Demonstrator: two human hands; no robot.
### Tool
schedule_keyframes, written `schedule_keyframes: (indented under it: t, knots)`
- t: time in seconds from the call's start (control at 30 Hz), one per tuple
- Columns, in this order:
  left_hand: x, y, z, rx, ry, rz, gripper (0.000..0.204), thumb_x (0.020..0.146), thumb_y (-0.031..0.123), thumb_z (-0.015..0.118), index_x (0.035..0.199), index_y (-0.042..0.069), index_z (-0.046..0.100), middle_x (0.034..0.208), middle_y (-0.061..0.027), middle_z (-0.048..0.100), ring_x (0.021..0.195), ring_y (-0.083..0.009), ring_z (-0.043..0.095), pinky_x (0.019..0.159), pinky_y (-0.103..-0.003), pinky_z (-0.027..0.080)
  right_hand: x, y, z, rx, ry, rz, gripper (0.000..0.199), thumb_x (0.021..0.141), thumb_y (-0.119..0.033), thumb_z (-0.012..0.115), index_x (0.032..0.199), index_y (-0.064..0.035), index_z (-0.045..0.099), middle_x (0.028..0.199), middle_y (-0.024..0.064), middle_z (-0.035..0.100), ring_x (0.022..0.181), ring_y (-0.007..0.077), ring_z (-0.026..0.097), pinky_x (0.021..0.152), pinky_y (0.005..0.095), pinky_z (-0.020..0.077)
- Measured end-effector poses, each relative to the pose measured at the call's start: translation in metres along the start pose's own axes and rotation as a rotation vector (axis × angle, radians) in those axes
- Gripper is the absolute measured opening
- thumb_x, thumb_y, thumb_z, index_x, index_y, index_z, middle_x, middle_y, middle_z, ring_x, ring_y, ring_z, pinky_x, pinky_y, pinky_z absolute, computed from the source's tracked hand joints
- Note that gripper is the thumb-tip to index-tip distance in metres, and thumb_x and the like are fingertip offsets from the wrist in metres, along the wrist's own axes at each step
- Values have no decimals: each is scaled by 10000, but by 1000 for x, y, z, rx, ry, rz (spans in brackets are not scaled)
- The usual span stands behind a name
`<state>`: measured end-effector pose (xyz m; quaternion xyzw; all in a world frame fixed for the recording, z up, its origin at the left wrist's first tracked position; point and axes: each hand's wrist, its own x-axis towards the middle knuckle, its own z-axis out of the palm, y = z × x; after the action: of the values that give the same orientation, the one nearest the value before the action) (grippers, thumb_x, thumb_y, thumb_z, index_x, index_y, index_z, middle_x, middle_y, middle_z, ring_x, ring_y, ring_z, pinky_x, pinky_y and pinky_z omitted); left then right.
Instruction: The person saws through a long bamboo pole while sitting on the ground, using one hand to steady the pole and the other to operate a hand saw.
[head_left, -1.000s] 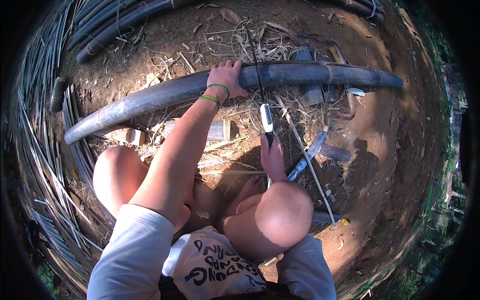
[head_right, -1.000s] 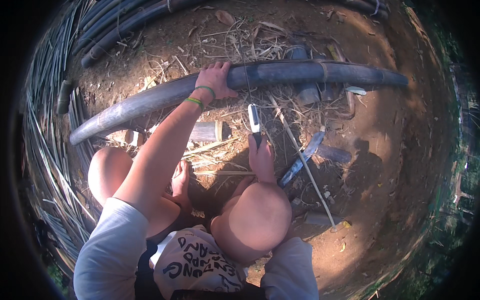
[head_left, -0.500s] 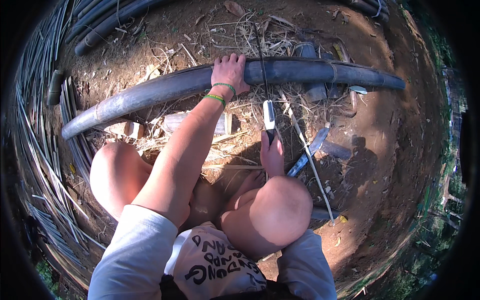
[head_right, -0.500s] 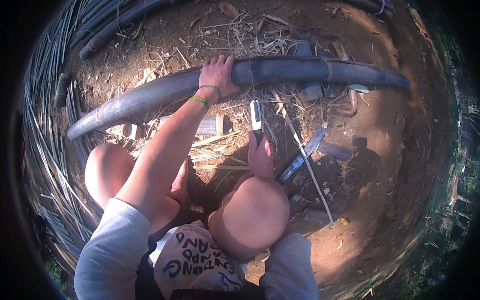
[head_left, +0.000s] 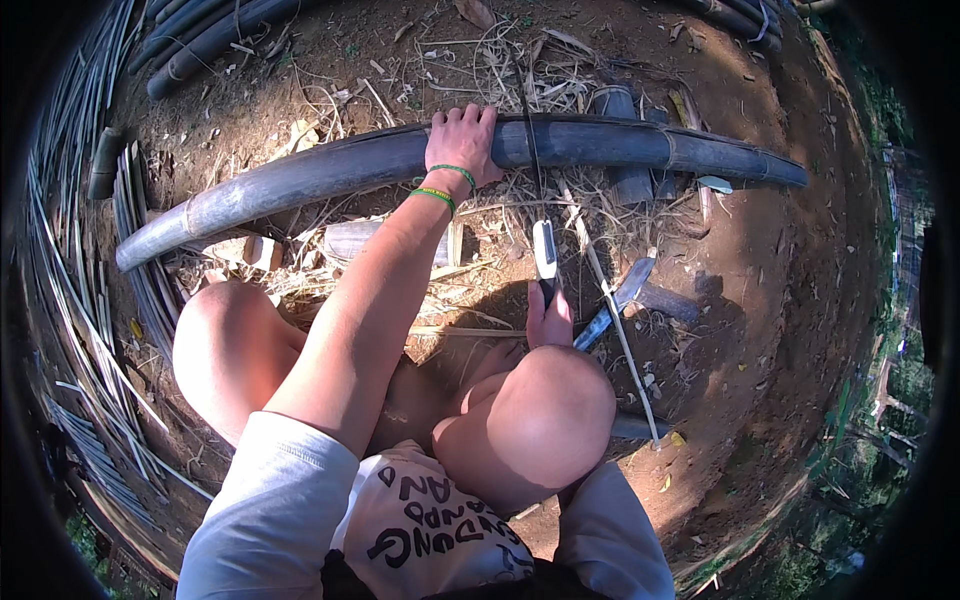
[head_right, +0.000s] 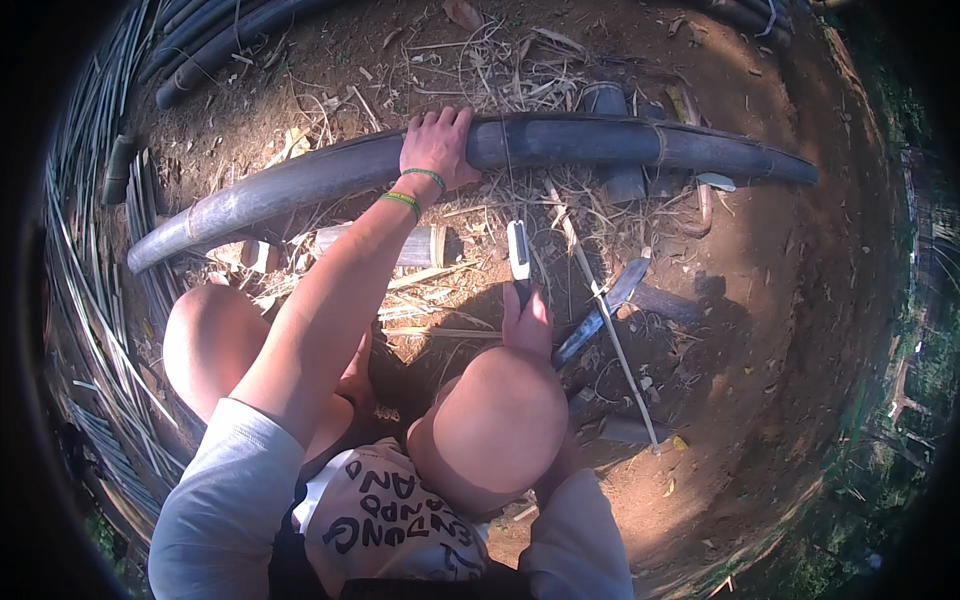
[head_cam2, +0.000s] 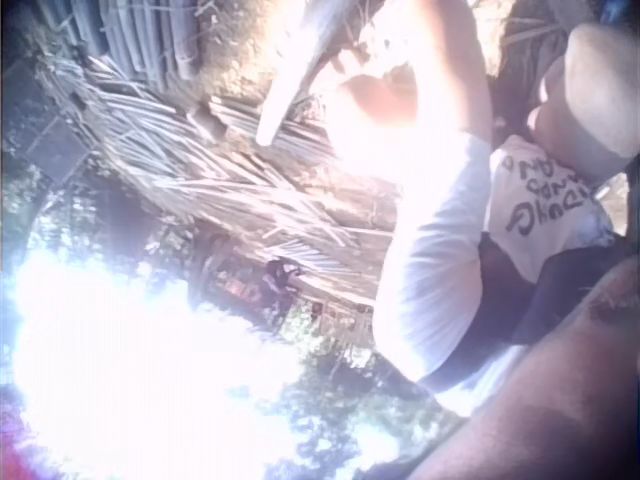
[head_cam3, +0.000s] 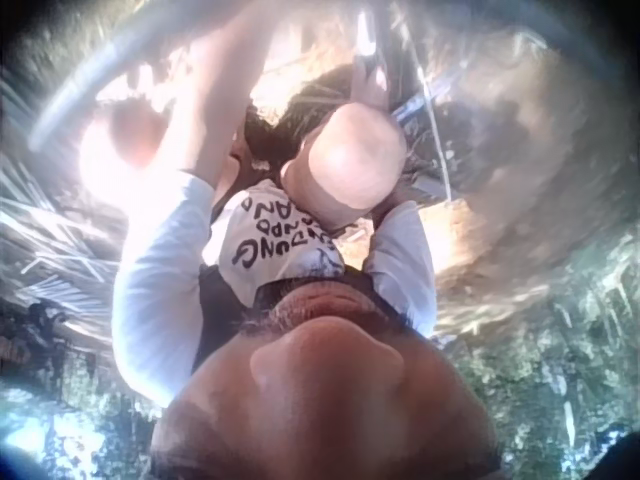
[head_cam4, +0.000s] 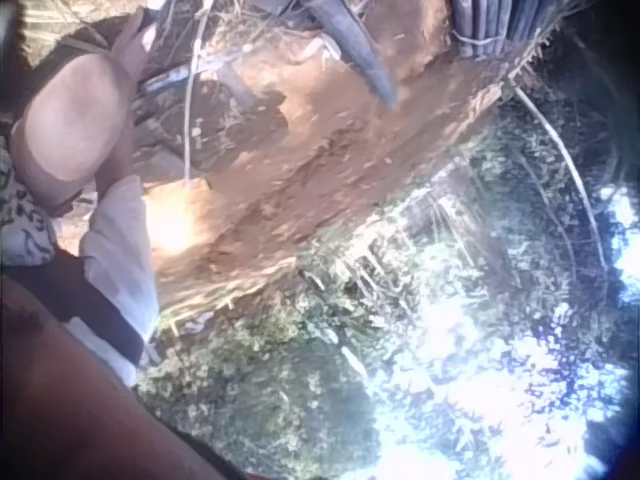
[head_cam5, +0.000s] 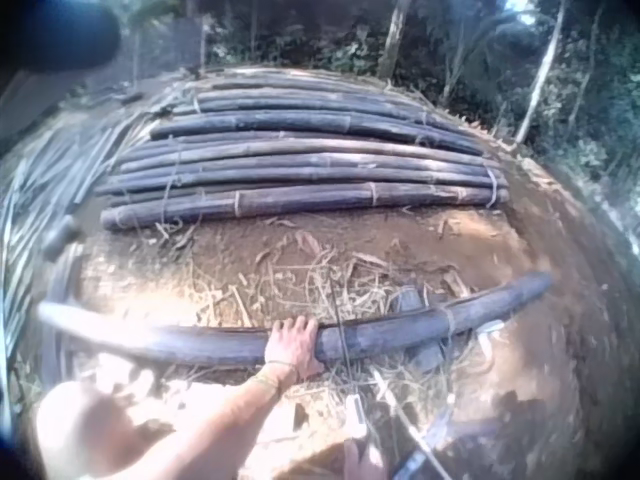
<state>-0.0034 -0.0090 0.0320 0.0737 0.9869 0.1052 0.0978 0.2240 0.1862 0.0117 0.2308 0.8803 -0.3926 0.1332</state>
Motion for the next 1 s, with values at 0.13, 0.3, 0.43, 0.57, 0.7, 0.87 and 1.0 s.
schedule_keyframes:
  t: [0.13, 0.3, 0.43, 0.57, 0.7, 0.87, 1.0]
  knots:
    - [-2, -5, 7, 22, 37, 3, 1011, 635, 470, 939, 1480, 142, 490, 1378, -85, 607, 1337, -308, 574, 1144, -464, 447, 58, -32, 17, 15, -35, -60, 554, 1049, -524, 570, 1107, 23, 638, 1003, 341, 693, 1014, 531, 666, 856, 566, 516]
    - [0, -5, 6, 9, 59, 0, 933, 631, 486, 943, 1400, 146, 540, 1343, -78, 627, 1308, -296, 594, 1105, -470, 464, 76, -47, 4, -21, -30, -107, 616, 1043, -567, 581, 1094, 43, 653, 1026, 358, 692, 1024, 528, 683, 866, 578, 513]
    - [-1, -9, 0, 28, 3, -19, 972, 644, 488, 940, 1444, 143, 511, 1394, -72, 606, 1336, -293, 578, 1129, -468, 467, 15, -17, -25, 29, -185, 28, 607, 1046, -559, 573, 1256, 8, 620, 1143, 355, 678, 1143, 511, 649, 953, 552, 497]
    - [1, -3, 4, 12, -13, 4, 970, 641, 499, 943, 1428, 132, 511, 1388, -80, 605, 1340, -288, 572, 1125, -478, 469, -45, 39, -26, 42, -106, 158, 581, 1050, -544, 574, 1284, -14, 601, 1146, 345, 676, 1138, 503, 648, 943, 556, 494]
    - [6, -13, 11, 27, 26, 8, 921, 632, 522, 951, 1368, 138, 553, 1339, -94, 630, 1314, -295, 592, 1095, -483, 472, -38, 25, -15, 12, -70, 87, 570, 1052, -539, 573, 1278, -17, 599, 1129, 339, 678, 1118, 502, 651, 927, 556, 494]
    - [7, -14, 4, 46, -43, 47, 947, 650, 547, 946, 1383, 115, 531, 1363, -115, 621, 1328, -305, 589, 1097, -494, 470, -16, 9, -4, 7, -46, 32, 556, 1054, -532, 572, 1270, -20, 596, 1107, 331, 679, 1094, 501, 655, 907, 555, 495]
    - [0, -15, 8, 41, -24, 63, 940, 665, 537, 941, 1381, 95, 523, 1331, -125, 640, 1299, -313, 611, 1079, -481, 483, -25, 13, -5, -9, -56, 54, 545, 1057, -527, 572, 1263, -23, 593, 1089, 324, 681, 1075, 500, 659, 892, 555, 495]
